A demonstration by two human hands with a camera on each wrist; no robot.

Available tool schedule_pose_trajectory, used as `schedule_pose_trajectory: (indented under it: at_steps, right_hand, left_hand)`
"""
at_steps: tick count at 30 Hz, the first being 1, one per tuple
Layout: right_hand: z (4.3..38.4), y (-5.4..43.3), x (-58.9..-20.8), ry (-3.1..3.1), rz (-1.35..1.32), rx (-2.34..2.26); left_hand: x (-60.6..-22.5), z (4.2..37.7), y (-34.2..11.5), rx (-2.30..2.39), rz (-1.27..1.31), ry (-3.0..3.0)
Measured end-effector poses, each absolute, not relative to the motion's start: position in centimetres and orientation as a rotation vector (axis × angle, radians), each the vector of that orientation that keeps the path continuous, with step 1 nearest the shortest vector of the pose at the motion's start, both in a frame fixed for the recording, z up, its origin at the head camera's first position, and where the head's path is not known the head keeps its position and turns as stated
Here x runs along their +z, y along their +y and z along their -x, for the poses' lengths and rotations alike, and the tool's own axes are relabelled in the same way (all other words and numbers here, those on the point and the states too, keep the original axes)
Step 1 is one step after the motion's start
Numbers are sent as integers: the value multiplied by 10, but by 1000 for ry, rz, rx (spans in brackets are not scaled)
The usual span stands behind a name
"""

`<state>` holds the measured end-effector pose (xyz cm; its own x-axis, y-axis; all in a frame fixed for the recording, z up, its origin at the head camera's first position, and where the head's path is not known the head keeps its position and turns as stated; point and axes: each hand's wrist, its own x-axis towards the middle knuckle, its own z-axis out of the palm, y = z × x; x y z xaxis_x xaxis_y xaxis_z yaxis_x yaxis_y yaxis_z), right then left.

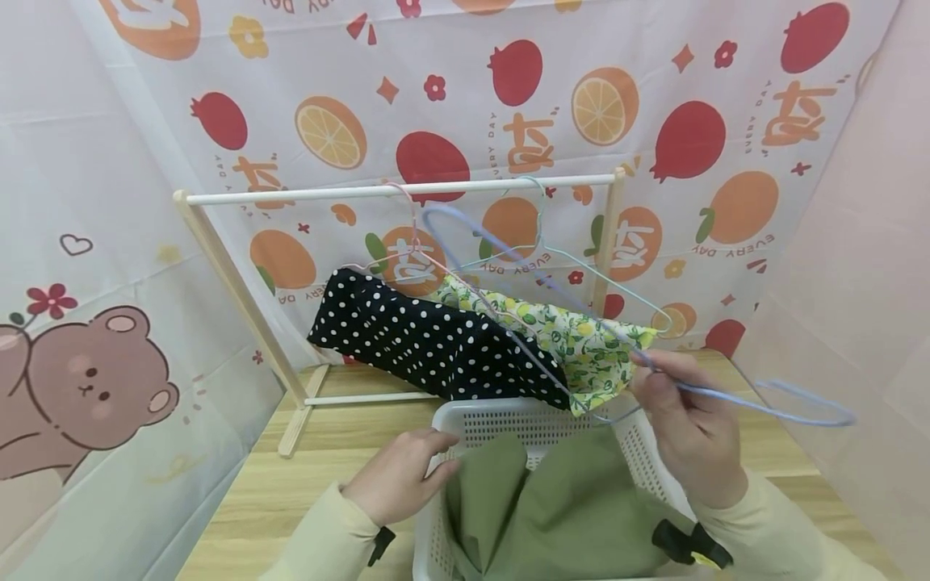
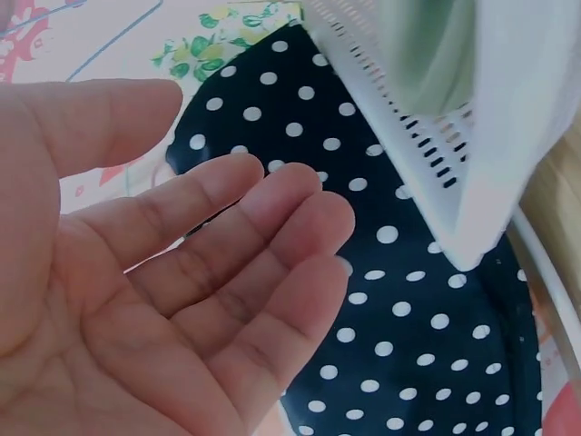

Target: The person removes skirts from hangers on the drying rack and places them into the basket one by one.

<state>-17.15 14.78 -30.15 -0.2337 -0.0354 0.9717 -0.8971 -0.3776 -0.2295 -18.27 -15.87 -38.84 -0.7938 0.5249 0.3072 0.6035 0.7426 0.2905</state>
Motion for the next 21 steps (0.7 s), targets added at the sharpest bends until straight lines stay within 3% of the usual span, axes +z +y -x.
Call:
schedule_pose_trajectory:
  at_steps: [4, 12, 21]
  right_hand:
    - [175, 150, -305, -1250, -1404, 1697]
    - [186, 150, -352, -1815, -1203, 1592]
    - [196, 139, -387, -2142, -1156, 1632]
  left_hand:
    - [-391, 183, -163, -578, 873, -2732]
    - [-387, 182, -175, -623, 759, -2648]
    - [-372, 181, -189, -689, 576, -2231]
